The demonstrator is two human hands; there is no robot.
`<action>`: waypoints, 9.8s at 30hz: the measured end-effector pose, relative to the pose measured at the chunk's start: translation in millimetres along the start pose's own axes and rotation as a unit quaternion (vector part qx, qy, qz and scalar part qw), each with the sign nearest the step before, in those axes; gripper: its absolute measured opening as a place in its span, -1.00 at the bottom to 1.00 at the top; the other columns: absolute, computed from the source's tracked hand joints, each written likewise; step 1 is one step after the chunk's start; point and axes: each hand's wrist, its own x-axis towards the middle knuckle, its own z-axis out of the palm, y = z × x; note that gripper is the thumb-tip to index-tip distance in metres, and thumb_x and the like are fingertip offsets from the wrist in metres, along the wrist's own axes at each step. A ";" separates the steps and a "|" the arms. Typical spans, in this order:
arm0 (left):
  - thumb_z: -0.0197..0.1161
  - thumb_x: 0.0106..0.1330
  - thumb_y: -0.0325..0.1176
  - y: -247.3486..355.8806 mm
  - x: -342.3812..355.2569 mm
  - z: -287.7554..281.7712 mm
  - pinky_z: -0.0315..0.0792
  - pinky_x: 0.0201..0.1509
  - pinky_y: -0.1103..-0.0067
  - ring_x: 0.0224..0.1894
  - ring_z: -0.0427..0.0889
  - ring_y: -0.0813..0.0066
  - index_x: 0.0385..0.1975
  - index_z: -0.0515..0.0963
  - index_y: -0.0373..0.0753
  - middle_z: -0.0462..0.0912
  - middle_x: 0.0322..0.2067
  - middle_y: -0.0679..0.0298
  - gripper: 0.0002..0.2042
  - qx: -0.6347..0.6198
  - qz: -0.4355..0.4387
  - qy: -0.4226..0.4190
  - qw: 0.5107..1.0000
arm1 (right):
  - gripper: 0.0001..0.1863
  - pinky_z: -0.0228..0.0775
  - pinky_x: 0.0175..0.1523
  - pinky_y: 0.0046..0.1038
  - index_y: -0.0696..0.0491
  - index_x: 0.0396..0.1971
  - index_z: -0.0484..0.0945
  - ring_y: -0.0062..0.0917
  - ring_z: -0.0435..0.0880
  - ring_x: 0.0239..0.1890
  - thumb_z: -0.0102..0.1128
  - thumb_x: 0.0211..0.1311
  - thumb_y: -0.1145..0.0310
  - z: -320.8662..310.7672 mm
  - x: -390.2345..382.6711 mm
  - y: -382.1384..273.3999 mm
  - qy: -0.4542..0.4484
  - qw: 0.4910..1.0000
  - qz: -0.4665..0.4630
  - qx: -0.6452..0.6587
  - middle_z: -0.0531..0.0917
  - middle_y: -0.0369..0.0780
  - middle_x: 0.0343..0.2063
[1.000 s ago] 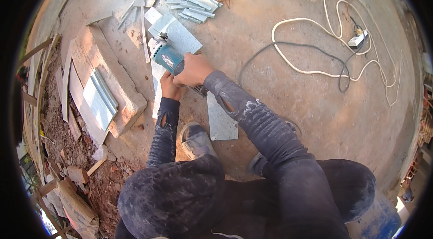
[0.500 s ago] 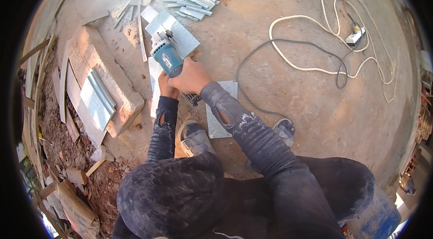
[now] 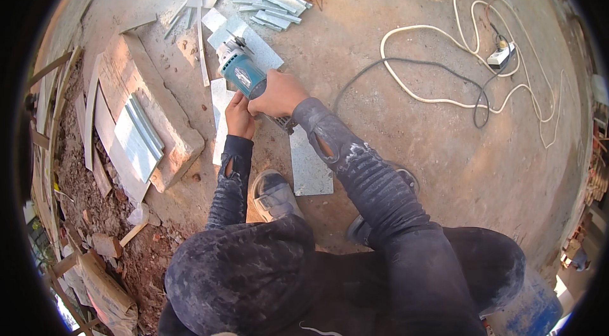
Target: The person shapes stone tiles by hand using a powered angle grinder. The person picks up tiles, positions them on a wooden support, and grinds the edges with the tool.
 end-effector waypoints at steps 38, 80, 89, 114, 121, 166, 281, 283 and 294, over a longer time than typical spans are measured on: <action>0.24 0.35 -0.53 9.8 1.7 5.2 0.49 -0.29 0.67 -0.36 0.53 0.64 0.45 0.15 -0.08 0.59 -0.34 0.38 -0.32 0.142 0.034 -0.004 0.989 | -0.35 0.50 -0.10 -0.30 0.22 -0.11 0.56 -0.19 0.67 -0.25 0.42 -0.26 0.15 -104.0 4.1 25.3 -0.151 0.968 -0.084 -0.184 0.68 0.03 -0.30; 0.16 0.45 -0.39 209.7 -150.1 -202.3 0.50 -0.02 0.54 -0.16 0.61 0.51 0.04 0.50 -0.44 0.65 -0.15 0.23 -0.72 0.135 0.185 0.255 0.939 | -0.63 0.46 -0.41 -0.58 0.17 -0.30 0.53 -0.58 0.62 -0.55 0.40 -0.01 0.24 -116.4 -86.7 -1.8 0.040 0.956 -0.077 0.281 0.63 -0.22 -0.53; 0.16 0.44 -0.37 211.9 -127.4 -259.5 0.47 -0.21 0.63 -0.29 0.56 0.60 0.00 0.55 -0.41 0.64 -0.24 0.31 -0.74 0.240 0.169 0.293 0.910 | -0.55 0.48 -0.36 -0.58 0.20 -0.16 0.49 -0.57 0.64 -0.49 0.39 0.00 0.24 -126.4 -87.4 -3.9 0.043 0.954 -0.050 0.292 0.63 -0.22 -0.45; 0.54 -0.05 0.11 -79.1 -172.9 42.5 -0.01 0.40 0.03 0.34 0.04 -0.38 0.40 -0.07 -0.47 0.00 0.30 -0.42 0.18 0.699 0.226 -0.081 0.673 | -0.83 0.28 -0.47 -0.57 0.07 -0.43 0.63 -0.68 0.50 -0.58 0.36 0.01 0.32 -107.1 -75.3 -0.1 0.053 0.942 -0.067 0.325 0.58 -0.36 -0.59; 0.55 -0.11 -0.12 -86.8 -173.5 51.7 -0.01 0.40 0.03 0.32 0.06 -0.42 0.39 -0.08 -0.45 -0.03 0.31 -0.41 0.14 0.675 0.187 -0.068 0.710 | -0.79 0.28 -0.44 -0.57 0.09 -0.40 0.62 -0.67 0.49 -0.54 0.39 -0.03 0.31 -107.7 -79.1 11.4 0.082 0.937 -0.101 0.323 0.58 -0.35 -0.54; 0.06 0.49 -0.40 51.3 -84.5 -19.4 0.58 -0.06 0.55 -0.12 0.59 0.44 0.30 0.22 -0.38 0.54 0.00 0.09 -0.56 -0.173 -0.013 -0.111 0.979 | -0.58 0.46 -0.44 -0.60 0.18 -0.23 0.55 -0.62 0.62 -0.52 0.43 -0.01 0.23 -113.3 -86.0 15.7 0.069 0.946 -0.040 0.313 0.63 -0.24 -0.49; 0.17 0.30 -0.61 -8.6 2.1 -21.6 0.60 -0.23 0.55 -0.32 0.71 0.47 -0.19 0.60 -0.41 0.72 -0.26 0.17 -0.86 0.101 0.054 0.016 0.993 | -0.25 0.51 -0.04 -0.28 0.33 -0.12 0.47 -0.03 0.67 -0.12 0.38 -0.29 0.05 25.7 -43.1 -2.7 0.004 1.000 0.013 -0.001 0.65 0.14 -0.23; 0.18 0.29 -0.62 -6.9 0.0 -20.2 0.58 -0.22 0.58 -0.33 0.69 0.50 -0.22 0.61 -0.42 0.72 -0.28 0.18 -0.87 0.082 0.046 0.015 0.995 | -0.24 0.51 -0.03 -0.28 0.33 -0.12 0.47 -0.03 0.66 -0.11 0.37 -0.29 0.04 29.0 -41.8 -6.4 0.007 1.000 0.021 0.020 0.64 0.15 -0.21; 0.17 0.34 -0.58 -11.1 2.0 -18.8 0.53 -0.17 0.55 -0.25 0.65 0.51 -0.17 0.57 -0.43 0.68 -0.23 0.22 -0.87 0.031 0.068 0.009 0.997 | -0.16 0.51 0.05 -0.28 0.35 -0.05 0.45 -0.05 0.68 -0.07 0.42 -0.29 0.00 23.0 24.4 -28.0 0.013 0.999 0.007 -0.050 0.65 0.16 -0.16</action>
